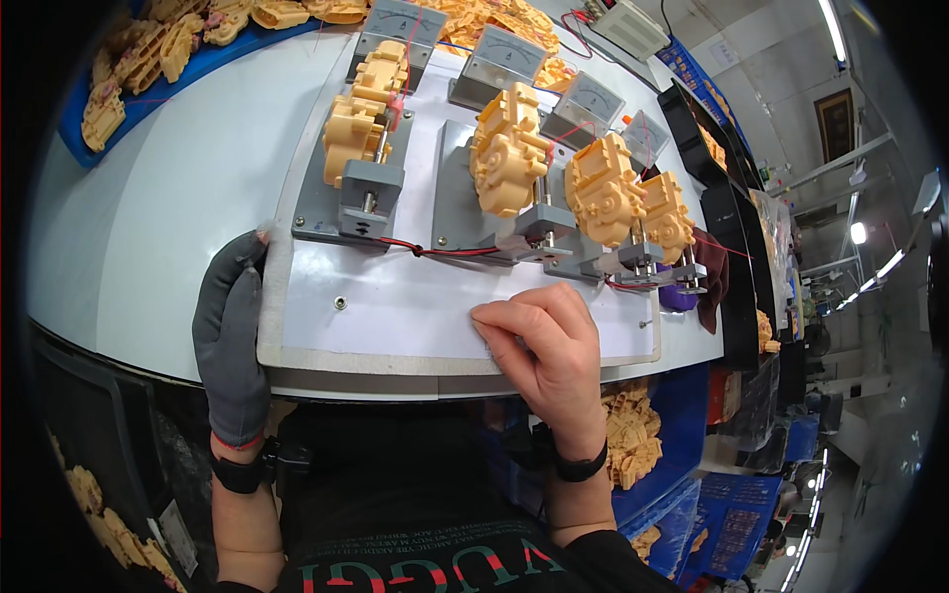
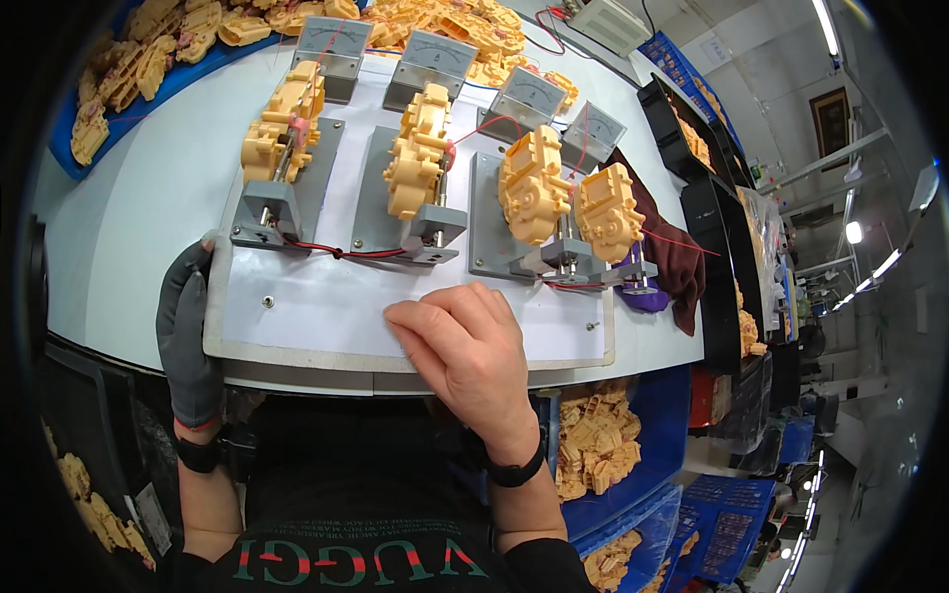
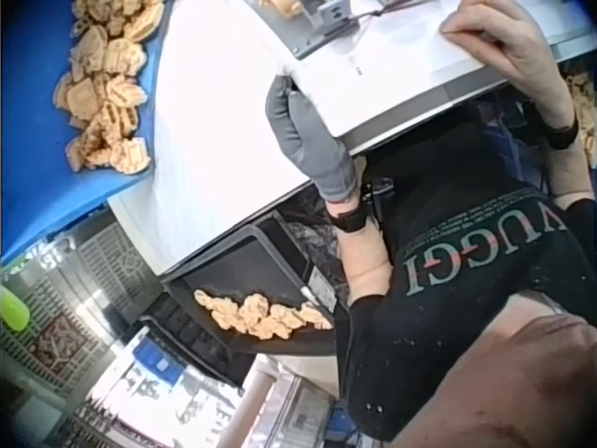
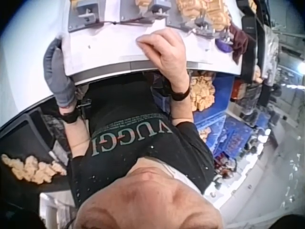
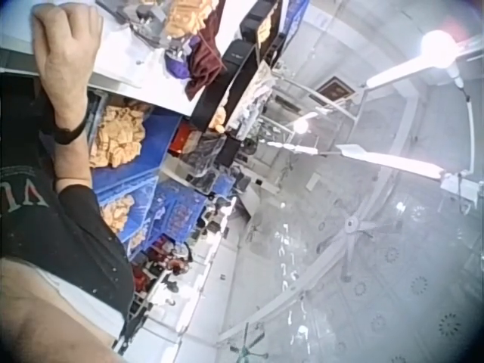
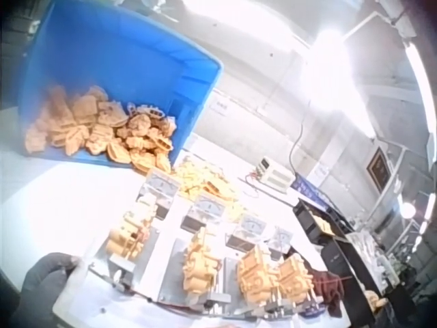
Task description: Manually assemble and test electronic or mechanical toy components using a jig.
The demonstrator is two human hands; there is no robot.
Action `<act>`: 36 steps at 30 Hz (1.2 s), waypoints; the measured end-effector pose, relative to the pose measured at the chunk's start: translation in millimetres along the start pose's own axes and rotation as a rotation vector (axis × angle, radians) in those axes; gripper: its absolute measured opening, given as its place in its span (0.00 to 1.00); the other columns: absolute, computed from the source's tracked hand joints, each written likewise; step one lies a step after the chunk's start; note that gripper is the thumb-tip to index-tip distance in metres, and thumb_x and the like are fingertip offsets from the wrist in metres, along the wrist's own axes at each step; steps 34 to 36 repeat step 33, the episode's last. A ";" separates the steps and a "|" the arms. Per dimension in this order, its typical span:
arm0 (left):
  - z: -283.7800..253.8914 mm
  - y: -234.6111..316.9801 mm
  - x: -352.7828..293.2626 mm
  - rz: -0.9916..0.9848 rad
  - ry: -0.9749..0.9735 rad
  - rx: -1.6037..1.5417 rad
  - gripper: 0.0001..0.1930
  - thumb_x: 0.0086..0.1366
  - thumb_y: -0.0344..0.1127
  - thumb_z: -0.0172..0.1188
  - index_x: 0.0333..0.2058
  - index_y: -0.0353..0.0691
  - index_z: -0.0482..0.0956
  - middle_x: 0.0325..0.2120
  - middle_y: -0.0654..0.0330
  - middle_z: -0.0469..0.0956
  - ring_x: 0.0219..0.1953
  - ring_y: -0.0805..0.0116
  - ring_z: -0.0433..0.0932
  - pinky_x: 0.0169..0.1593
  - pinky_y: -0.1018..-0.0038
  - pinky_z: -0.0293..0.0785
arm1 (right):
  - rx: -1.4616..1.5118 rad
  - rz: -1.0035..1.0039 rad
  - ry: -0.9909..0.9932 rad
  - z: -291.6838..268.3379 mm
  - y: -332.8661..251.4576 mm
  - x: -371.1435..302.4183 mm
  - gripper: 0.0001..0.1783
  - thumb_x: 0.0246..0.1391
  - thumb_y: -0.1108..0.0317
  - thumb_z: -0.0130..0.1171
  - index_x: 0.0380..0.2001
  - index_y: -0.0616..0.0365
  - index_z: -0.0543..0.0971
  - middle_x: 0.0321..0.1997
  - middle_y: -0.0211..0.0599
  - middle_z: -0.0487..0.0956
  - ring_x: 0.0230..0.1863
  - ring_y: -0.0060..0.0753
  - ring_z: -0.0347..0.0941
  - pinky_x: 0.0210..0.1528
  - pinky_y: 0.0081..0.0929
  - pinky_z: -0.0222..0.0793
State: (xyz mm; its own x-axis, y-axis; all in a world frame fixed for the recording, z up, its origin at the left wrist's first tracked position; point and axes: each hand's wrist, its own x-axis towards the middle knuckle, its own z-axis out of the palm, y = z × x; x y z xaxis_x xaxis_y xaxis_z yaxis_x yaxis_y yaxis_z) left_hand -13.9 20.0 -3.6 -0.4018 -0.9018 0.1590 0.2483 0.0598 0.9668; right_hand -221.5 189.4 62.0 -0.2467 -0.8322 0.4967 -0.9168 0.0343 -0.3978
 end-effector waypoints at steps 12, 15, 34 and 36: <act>-0.5 -1.5 0.2 0.006 -0.007 -0.009 0.19 0.71 0.30 0.44 0.56 0.32 0.73 0.54 0.56 0.75 0.57 0.69 0.72 0.63 0.72 0.64 | 0.073 0.103 0.010 1.0 -3.1 -3.4 0.13 0.46 0.74 0.69 0.38 0.53 0.80 0.29 0.27 0.76 0.31 0.33 0.71 0.37 0.30 0.65; 0.4 0.4 0.4 0.014 -0.011 -0.006 0.18 0.71 0.30 0.44 0.56 0.32 0.73 0.54 0.56 0.76 0.57 0.69 0.72 0.63 0.72 0.64 | 0.054 0.035 -0.013 -1.1 -1.5 -2.3 0.12 0.47 0.78 0.69 0.37 0.58 0.81 0.31 0.32 0.77 0.33 0.30 0.71 0.33 0.25 0.68; -0.6 1.4 0.8 0.034 -0.042 0.019 0.19 0.72 0.31 0.45 0.58 0.33 0.72 0.54 0.57 0.75 0.57 0.69 0.72 0.63 0.73 0.64 | 0.053 0.078 0.022 2.1 -4.3 -3.0 0.12 0.46 0.75 0.69 0.35 0.53 0.80 0.31 0.30 0.77 0.34 0.35 0.73 0.38 0.31 0.66; -0.6 1.4 0.8 0.034 -0.042 0.019 0.19 0.72 0.31 0.45 0.58 0.33 0.72 0.54 0.57 0.75 0.57 0.69 0.72 0.63 0.73 0.64 | 0.053 0.078 0.022 2.1 -4.3 -3.0 0.12 0.46 0.75 0.69 0.35 0.53 0.80 0.31 0.30 0.77 0.34 0.35 0.73 0.38 0.31 0.66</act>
